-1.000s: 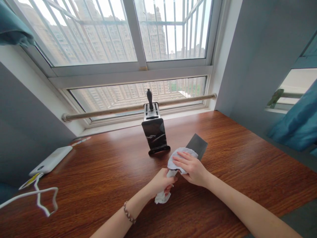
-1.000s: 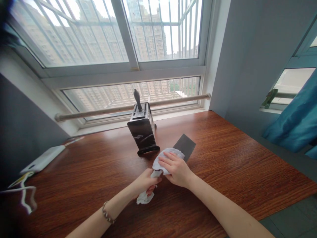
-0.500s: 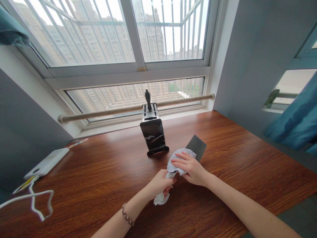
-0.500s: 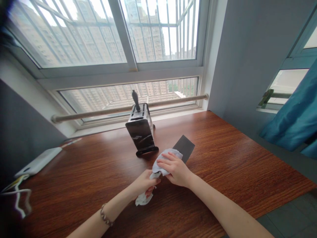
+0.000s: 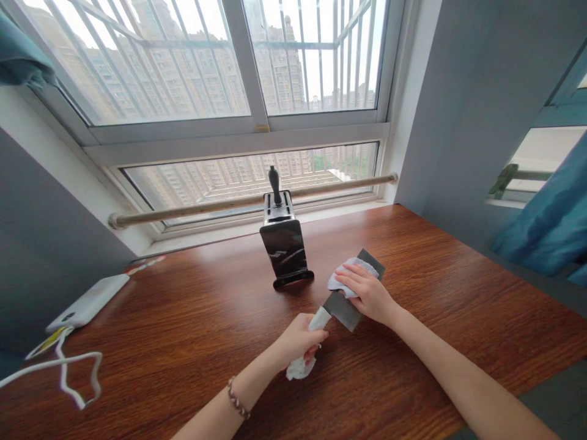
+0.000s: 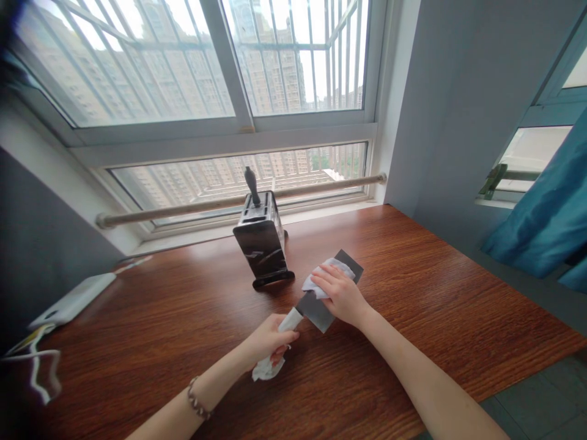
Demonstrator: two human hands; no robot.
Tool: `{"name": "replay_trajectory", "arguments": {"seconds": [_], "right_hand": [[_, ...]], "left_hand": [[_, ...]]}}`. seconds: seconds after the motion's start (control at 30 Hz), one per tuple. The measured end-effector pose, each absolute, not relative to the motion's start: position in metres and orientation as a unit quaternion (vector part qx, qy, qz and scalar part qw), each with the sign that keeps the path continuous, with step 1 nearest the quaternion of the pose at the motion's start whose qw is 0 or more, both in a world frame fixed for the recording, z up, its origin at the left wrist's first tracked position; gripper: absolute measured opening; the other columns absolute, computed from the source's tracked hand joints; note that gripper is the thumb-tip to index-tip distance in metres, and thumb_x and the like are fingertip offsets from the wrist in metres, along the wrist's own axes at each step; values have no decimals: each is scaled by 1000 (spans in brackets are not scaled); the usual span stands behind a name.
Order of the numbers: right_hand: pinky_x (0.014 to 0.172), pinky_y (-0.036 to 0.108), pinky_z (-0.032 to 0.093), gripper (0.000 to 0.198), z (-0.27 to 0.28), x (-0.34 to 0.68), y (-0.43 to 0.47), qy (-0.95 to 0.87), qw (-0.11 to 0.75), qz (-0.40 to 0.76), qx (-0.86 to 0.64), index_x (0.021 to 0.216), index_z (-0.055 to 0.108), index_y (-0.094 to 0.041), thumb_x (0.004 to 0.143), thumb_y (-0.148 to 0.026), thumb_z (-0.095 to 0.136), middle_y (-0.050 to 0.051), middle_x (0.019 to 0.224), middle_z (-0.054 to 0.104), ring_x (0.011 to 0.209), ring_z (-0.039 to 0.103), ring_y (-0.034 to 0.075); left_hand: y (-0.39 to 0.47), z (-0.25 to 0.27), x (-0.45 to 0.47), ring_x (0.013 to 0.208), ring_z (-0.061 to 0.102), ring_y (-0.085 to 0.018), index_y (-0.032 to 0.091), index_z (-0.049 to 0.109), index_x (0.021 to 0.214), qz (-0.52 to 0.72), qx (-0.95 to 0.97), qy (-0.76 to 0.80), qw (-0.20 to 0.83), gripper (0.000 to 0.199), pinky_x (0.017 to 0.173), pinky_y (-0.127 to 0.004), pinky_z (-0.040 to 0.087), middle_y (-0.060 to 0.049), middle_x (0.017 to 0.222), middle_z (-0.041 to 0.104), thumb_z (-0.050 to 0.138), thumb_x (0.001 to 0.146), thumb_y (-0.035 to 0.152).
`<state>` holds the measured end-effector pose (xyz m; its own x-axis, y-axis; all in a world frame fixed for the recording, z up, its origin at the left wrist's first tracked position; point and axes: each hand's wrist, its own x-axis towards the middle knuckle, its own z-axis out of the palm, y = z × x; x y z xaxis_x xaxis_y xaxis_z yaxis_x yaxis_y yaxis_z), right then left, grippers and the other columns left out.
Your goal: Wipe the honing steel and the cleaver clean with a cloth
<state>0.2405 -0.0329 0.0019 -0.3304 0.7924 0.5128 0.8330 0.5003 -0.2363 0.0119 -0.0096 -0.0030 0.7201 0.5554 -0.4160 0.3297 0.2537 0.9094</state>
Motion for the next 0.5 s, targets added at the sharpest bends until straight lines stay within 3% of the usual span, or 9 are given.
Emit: {"name": "replay_trajectory", "arguments": {"seconds": [0.27, 0.5], "right_hand": [[108, 48, 29, 39, -4, 279, -20, -706, 359, -85, -604, 124, 52, -19, 86, -22, 43, 8, 131, 52, 129, 35, 27], [89, 43, 44, 31, -8, 292, -16, -620, 421, -19, -662, 114, 55, -19, 87, -27, 41, 12, 108, 62, 101, 57, 28]], "left_hand": [[-9, -5, 10, 26, 29, -5, 20, 40, 68, 70, 630, 344, 693, 12, 28, -18, 30, 11, 33, 36, 51, 72, 22], [-9, -5, 10, 25, 31, -6, 21, 39, 66, 56, 628, 348, 694, 15, 28, -18, 30, 11, 35, 36, 53, 70, 23]]}}
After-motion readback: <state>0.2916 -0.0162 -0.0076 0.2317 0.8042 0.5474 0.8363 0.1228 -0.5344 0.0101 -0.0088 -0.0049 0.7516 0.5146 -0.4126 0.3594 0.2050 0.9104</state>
